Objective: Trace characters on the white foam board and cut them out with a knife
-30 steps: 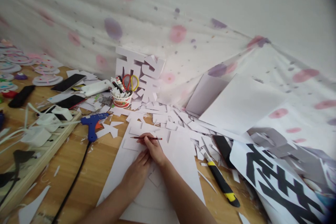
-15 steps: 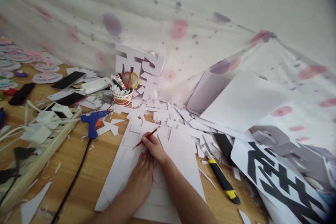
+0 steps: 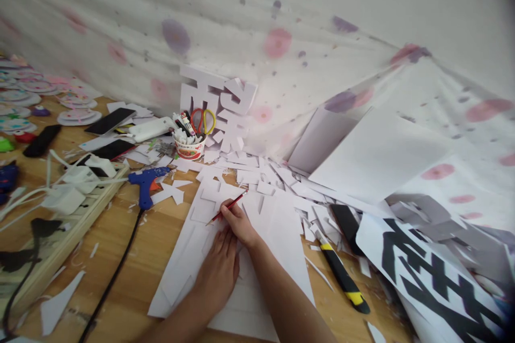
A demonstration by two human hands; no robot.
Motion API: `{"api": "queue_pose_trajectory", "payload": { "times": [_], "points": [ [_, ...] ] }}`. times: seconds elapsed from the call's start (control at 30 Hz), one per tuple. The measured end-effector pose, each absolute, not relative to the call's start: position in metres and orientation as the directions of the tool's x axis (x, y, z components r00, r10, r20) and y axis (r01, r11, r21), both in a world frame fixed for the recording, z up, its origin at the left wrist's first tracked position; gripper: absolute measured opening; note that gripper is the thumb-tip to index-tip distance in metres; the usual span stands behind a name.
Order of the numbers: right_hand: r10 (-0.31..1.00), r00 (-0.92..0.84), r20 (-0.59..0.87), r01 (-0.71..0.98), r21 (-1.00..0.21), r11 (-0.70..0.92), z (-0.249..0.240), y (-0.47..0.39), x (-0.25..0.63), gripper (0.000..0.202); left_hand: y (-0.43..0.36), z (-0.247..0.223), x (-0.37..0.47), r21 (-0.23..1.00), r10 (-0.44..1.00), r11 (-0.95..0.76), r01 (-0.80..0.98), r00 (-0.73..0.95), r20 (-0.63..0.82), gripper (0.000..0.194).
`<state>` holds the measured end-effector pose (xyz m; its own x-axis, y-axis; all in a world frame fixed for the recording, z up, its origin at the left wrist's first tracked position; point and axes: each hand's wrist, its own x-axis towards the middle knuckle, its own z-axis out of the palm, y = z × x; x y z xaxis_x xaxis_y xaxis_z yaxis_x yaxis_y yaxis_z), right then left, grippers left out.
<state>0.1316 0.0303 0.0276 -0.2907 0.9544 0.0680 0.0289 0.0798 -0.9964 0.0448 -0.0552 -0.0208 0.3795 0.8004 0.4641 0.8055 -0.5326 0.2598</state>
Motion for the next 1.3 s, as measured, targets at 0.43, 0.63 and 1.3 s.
{"api": "queue_pose_trajectory", "payload": {
  "times": [0.43,0.63,1.3],
  "points": [
    [0.922,-0.379,0.076,-0.015,-0.997,0.076,0.027,0.029,0.129,0.032,-0.058,-0.019,0.047,0.239,0.815,-0.508,0.827,0.372,0.445,0.044],
    [0.924,-0.378,0.054,0.009,-0.998,0.062,0.033,0.03,0.131,0.034,-0.059,-0.015,0.045,0.21,0.794,-0.52,0.828,0.377,0.477,0.045],
    [0.766,-0.617,-0.181,0.44,-0.886,0.145,0.062,0.024,0.127,0.012,-0.058,-0.027,0.056,0.163,0.823,-0.478,0.863,0.376,0.426,0.036]
  ]
}}
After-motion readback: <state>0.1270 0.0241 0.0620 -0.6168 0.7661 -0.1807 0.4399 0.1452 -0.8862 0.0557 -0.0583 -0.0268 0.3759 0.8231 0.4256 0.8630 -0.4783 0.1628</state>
